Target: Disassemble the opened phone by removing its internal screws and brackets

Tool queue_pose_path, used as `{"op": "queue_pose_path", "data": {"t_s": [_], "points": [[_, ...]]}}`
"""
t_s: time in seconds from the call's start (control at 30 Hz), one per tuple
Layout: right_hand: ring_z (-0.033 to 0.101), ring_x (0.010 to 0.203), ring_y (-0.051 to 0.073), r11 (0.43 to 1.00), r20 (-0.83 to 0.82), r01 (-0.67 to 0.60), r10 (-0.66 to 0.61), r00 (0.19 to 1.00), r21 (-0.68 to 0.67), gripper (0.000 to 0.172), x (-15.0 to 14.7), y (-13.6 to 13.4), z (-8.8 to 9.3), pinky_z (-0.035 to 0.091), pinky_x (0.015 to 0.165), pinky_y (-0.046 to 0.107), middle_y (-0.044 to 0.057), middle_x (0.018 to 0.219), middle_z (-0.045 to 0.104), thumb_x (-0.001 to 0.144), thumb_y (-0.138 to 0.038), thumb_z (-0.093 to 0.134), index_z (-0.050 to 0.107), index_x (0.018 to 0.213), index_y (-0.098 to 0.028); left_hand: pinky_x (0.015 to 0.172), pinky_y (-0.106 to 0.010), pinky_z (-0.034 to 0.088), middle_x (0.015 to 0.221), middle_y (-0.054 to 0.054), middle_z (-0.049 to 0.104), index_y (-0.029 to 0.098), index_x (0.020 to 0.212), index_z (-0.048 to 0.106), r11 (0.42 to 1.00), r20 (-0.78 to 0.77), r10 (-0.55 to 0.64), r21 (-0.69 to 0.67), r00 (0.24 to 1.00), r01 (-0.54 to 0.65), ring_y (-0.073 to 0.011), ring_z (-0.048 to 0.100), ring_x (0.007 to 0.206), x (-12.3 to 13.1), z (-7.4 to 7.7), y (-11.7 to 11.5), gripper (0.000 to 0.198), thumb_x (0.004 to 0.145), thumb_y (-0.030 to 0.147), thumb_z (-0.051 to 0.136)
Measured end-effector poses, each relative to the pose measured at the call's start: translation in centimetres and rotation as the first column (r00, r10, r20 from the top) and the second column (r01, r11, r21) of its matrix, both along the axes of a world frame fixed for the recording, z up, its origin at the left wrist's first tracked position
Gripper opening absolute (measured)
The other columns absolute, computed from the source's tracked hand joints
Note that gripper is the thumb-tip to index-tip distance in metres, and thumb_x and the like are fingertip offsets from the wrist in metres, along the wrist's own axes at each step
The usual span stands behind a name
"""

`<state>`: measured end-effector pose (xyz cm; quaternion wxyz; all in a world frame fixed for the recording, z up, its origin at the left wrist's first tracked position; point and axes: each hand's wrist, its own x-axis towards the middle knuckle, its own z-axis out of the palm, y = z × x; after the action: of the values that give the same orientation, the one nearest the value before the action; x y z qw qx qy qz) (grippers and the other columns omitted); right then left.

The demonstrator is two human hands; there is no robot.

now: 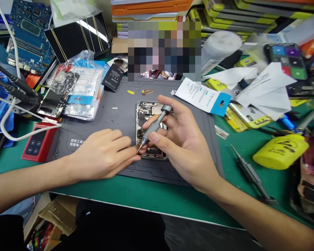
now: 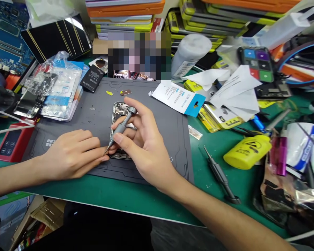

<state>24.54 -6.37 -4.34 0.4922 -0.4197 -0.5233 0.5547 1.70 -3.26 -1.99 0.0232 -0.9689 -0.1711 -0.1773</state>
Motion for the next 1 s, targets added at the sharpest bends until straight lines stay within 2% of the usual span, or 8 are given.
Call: {"op": "queue_pose_path", "data": {"t_s": [0.23,0.5,0.73,0.87,1.0], "points": [[0.07,0.076,0.015,1.0,0.02,-0.016,0.016,1.0,0.017,0.059,0.26,-0.1,0.14,0.072,0.073,0.036,0.001,0.114,0.068,0.1,-0.031,0.073,0.048,0.152,-0.046,0.061,-0.035,0.039,0.078,-0.001,0.064,0.016,0.095,0.071,1.0,-0.016,-0.008,0.0,1.0,0.008,-0.0178,0.051,0.069,0.07,0.01,0.03,0.028,0.114,0.028,0.053],[0.07,0.076,0.016,0.999,0.074,0.006,-0.009,0.997,0.049,0.059,0.31,-0.06,-0.09,0.071,0.072,0.037,0.002,0.113,0.07,0.1,-0.038,0.073,0.048,0.153,-0.045,0.061,-0.035,0.038,0.078,-0.001,0.065,0.016,0.096,0.071,1.0,-0.011,-0.009,-0.002,1.0,0.009,-0.0179,0.052,0.07,0.04,-0.01,-0.01,0.027,0.113,0.028,0.054],[0.07,0.075,0.016,0.999,0.043,0.007,-0.009,0.999,0.032,0.058,0.16,-0.12,-0.03,0.071,0.07,0.036,0.001,0.113,0.069,0.099,-0.037,0.074,0.05,0.151,-0.046,0.061,-0.034,0.037,0.079,-0.001,0.064,0.015,0.096,0.07,1.0,-0.005,-0.018,0.011,1.0,0.018,-0.0169,0.053,0.07,0.06,0.07,0.05,0.024,0.112,0.028,0.058],[0.07,0.074,0.018,0.998,0.057,0.06,-0.062,0.996,0.029,0.06,0.02,-0.24,0.2,0.071,0.066,0.038,0.003,0.115,0.069,0.098,-0.044,0.074,0.048,0.152,-0.046,0.061,-0.034,0.038,0.079,-0.001,0.065,0.016,0.103,0.071,0.999,-0.003,-0.009,0.035,1.0,0.009,-0.0164,0.055,0.071,-0.01,-0.03,0.05,0.025,0.112,0.035,0.058],[0.069,0.078,0.018,0.982,0.021,0.168,-0.17,0.985,0.087,0.056,-0.17,-0.44,0.8,0.07,0.065,0.036,0.002,0.113,0.066,0.099,-0.034,0.073,0.052,0.149,-0.047,0.061,-0.034,0.042,0.078,0.001,0.067,0.015,0.117,0.072,1.0,0.043,0.019,0.022,0.999,-0.02,-0.0165,0.058,0.07,-0.07,-0.24,-0.01,0.024,0.113,0.035,0.058]]}}
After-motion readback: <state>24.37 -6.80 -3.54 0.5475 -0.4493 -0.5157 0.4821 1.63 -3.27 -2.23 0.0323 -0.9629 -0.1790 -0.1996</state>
